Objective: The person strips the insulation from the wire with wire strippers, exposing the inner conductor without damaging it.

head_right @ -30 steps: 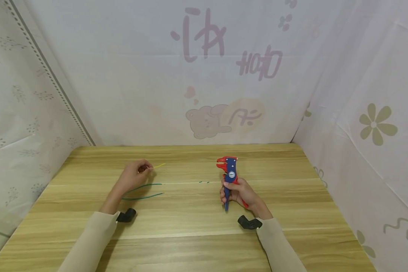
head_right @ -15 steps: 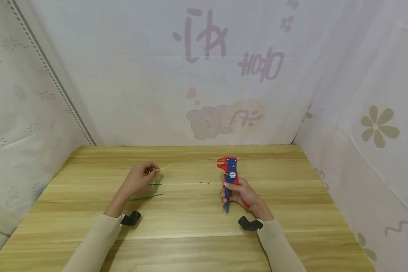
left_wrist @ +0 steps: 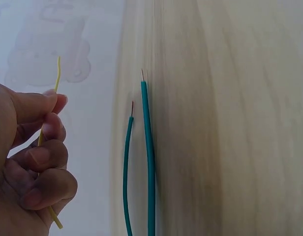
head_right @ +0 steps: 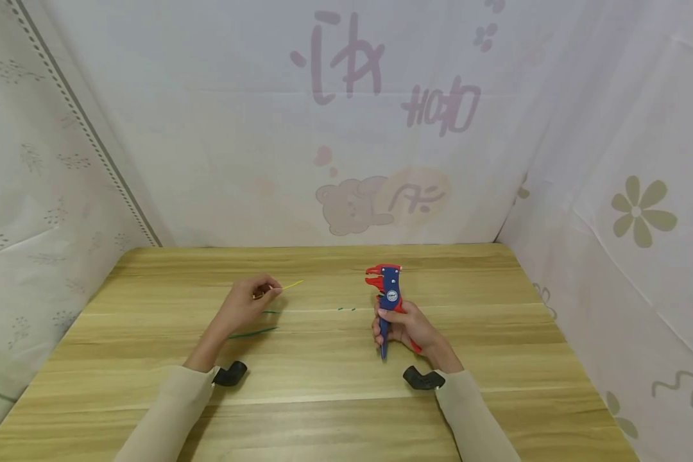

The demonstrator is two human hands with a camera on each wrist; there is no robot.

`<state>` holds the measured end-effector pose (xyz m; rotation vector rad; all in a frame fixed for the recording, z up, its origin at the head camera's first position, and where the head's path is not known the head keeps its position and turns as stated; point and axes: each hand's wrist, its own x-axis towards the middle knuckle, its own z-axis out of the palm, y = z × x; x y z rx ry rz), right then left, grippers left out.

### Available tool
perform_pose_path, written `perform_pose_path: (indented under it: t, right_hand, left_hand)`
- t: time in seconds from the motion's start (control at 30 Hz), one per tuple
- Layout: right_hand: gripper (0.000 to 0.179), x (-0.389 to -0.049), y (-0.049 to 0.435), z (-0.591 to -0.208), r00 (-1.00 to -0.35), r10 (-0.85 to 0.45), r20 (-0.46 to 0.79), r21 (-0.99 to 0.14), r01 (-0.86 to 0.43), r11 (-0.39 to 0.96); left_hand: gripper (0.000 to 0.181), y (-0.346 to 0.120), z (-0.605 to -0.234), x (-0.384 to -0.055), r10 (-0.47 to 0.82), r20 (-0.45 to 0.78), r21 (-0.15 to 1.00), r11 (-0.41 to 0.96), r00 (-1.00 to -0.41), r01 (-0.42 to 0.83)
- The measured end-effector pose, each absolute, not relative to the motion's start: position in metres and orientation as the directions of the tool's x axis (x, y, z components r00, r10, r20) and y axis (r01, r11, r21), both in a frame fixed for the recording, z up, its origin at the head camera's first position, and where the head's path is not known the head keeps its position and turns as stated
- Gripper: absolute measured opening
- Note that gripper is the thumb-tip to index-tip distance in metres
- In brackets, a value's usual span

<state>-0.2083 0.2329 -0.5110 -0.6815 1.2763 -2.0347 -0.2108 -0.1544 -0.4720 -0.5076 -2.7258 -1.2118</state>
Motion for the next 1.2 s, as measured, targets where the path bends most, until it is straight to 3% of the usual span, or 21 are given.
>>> perform_pose_path:
  t: [0.57,1.2]
  right_hand:
    - [0.017,-0.206,0.225,-0.510,-0.656,-0.750,0.085,-0.926,0.225,-0.302]
    - [0.016,-0.202,0.213,-0.506,-0.629,-0.774,0.072,-0.927,0.245,-0.285]
  left_hand:
    - [0.011,-0.139,-0.466,-0.205,0.305,0.269,0.703,0.587,-0.914,0.403]
    - [0.016,-0.120,-0.465,-0.196,0.311,0.227,0.750,0.549,-0.923,0.370]
